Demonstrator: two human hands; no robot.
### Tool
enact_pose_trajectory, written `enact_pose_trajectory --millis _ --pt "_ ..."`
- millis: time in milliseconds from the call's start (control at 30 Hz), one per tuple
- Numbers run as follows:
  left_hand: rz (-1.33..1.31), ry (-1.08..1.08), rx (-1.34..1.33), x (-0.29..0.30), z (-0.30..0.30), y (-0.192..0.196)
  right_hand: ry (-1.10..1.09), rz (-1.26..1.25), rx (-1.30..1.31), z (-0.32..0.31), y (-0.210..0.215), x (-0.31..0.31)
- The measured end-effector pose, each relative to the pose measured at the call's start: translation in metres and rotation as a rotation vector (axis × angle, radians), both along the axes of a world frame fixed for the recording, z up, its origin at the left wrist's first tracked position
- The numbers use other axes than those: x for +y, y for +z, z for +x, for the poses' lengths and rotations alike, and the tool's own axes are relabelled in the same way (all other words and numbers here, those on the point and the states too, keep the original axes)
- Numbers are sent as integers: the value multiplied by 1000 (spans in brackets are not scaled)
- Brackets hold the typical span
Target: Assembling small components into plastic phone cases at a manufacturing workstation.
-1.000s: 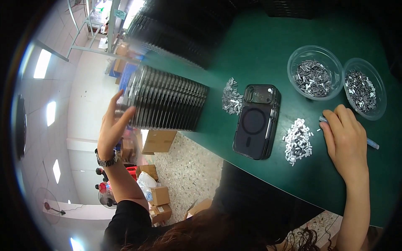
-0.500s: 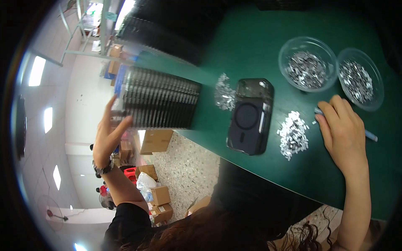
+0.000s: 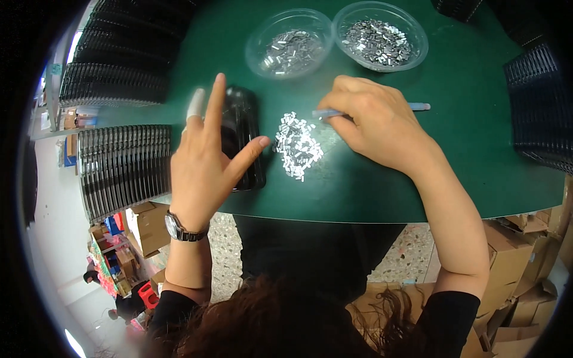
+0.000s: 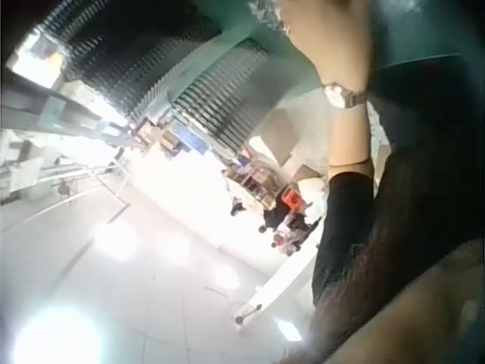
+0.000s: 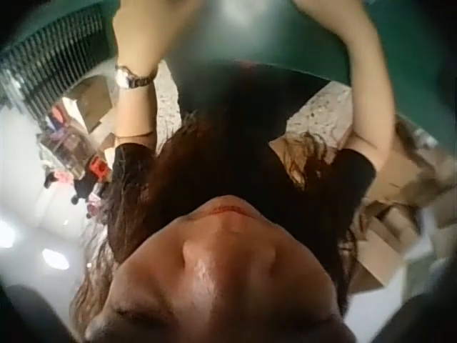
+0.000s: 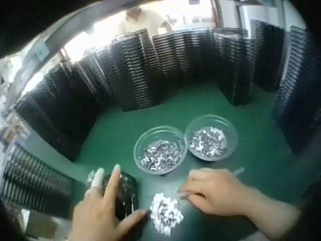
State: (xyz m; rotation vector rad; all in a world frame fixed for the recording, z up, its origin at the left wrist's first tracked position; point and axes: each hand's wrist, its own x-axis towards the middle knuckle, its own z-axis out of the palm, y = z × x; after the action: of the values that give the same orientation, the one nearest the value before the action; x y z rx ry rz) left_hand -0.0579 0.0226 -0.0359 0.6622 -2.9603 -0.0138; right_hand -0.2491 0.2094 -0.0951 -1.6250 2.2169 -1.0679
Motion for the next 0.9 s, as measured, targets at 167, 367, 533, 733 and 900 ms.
enact_pose_trajectory --millis 167,367,533,733,900 --pt "28 17 -30 -6 2 -4 12 -9 82 2 -2 0" --pt "131 21 99 -17 14 -11 -4 19 106 7 0 -3" --pt "263 131 79 -28 28 -16 66 29 149 6 7 0" --pt "357 124 266 -33 29 -11 74 134 94 9 20 3" --pt "301 147 389 -54 34 -9 -48 293 -54 11 27 -3"
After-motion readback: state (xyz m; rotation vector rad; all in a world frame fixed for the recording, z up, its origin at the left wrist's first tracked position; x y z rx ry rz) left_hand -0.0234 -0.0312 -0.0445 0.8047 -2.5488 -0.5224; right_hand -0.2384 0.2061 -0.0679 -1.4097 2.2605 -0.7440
